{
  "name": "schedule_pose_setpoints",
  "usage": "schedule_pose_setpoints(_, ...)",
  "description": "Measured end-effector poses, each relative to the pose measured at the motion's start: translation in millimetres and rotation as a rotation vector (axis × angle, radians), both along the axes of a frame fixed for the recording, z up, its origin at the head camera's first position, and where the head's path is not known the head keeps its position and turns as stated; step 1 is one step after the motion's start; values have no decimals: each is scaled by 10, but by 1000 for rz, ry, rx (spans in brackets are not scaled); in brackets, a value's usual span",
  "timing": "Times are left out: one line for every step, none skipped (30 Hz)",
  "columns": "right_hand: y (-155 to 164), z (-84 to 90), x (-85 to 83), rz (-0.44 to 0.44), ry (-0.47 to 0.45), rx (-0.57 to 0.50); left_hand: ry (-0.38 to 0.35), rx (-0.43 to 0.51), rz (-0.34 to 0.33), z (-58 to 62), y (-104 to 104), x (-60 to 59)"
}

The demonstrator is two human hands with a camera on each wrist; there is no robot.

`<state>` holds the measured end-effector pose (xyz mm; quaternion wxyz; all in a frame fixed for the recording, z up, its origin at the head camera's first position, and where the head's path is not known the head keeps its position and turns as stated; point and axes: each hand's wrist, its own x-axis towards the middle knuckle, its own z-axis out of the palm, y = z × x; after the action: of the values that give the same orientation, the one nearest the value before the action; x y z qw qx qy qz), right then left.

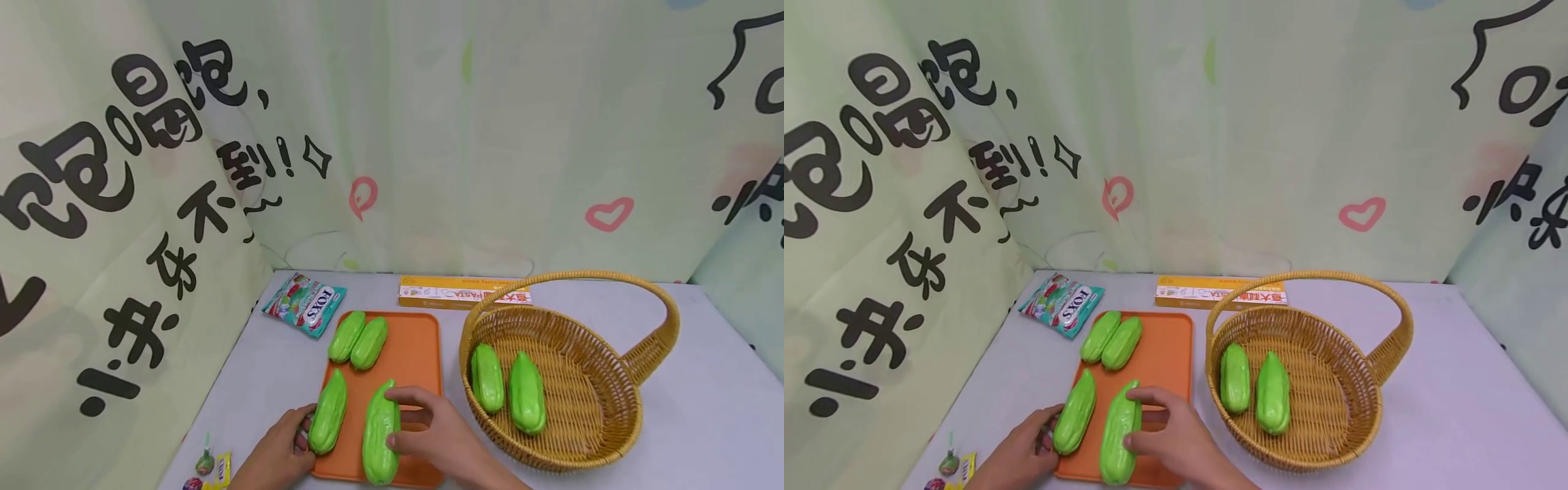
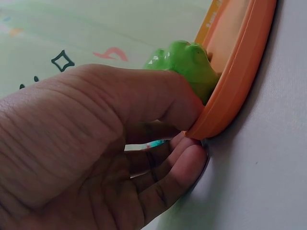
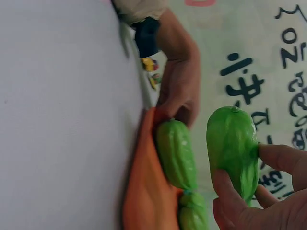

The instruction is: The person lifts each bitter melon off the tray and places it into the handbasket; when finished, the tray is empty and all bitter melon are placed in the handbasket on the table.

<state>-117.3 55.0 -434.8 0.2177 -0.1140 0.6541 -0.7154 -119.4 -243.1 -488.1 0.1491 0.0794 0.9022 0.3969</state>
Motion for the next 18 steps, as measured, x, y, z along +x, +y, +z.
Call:
schedule_pose_setpoints(71, 49, 22, -3, -11, -27, 0, -4, 0, 5, 4, -3)
schedule_pose_setpoints(142, 98, 43, -6, -15, -47, -1, -6, 0, 9, 7, -6)
schedule_pose_setpoints(213, 147, 60, -14, -19, -59, -2, -9, 0, 10, 8, -8)
schedule_pose_setpoints(286, 192, 80, -20, -14, -61, -5, -9, 0, 11, 11, -6)
schedule_pose_setpoints(355, 239, 94, -36, -16, -52, -10, -12, 1, 10, 14, -5)
schedule_pose_setpoints(419, 282, 105, -56, -19, -42, -14, -9, 2, 7, 13, -4)
schedule_pose_setpoints(477, 316, 111, -76, -17, -28, -15, -7, 3, 2, 12, -4)
schedule_pose_setpoints(529, 338, 114, -93, -13, -18, -17, -5, 4, -5, 9, -6)
schedule_pose_setpoints(573, 349, 117, -107, -11, -8, -19, -4, 7, -9, 6, -6)
schedule_pose_setpoints(608, 348, 120, -115, -8, 4, -19, -5, 7, -12, 3, -7)
schedule_pose_setpoints(632, 334, 120, -118, -7, 12, -19, -5, 9, -15, 2, -8)
schedule_pose_setpoints(649, 307, 122, -113, 3, 23, -17, -5, 9, -17, 0, -10)
schedule_pose_setpoints(658, 271, 122, -105, 14, 36, -15, -4, 10, -19, -2, -11)
schedule_pose_setpoints(660, 230, 123, -94, 22, 47, -14, -7, 9, -20, 0, -13)
schedule_pose_setpoints(657, 190, 125, -83, 28, 60, -11, -6, 8, -20, 3, -13)
schedule_pose_setpoints(643, 145, 118, -70, 28, 72, -10, -10, 6, -21, -1, -16)
schedule_pose_setpoints(623, 106, 109, -59, 32, 89, -10, -10, 5, -23, -4, -20)
schedule_pose_setpoints(598, 75, 99, -51, 31, 104, -11, -10, 5, -26, -5, -24)
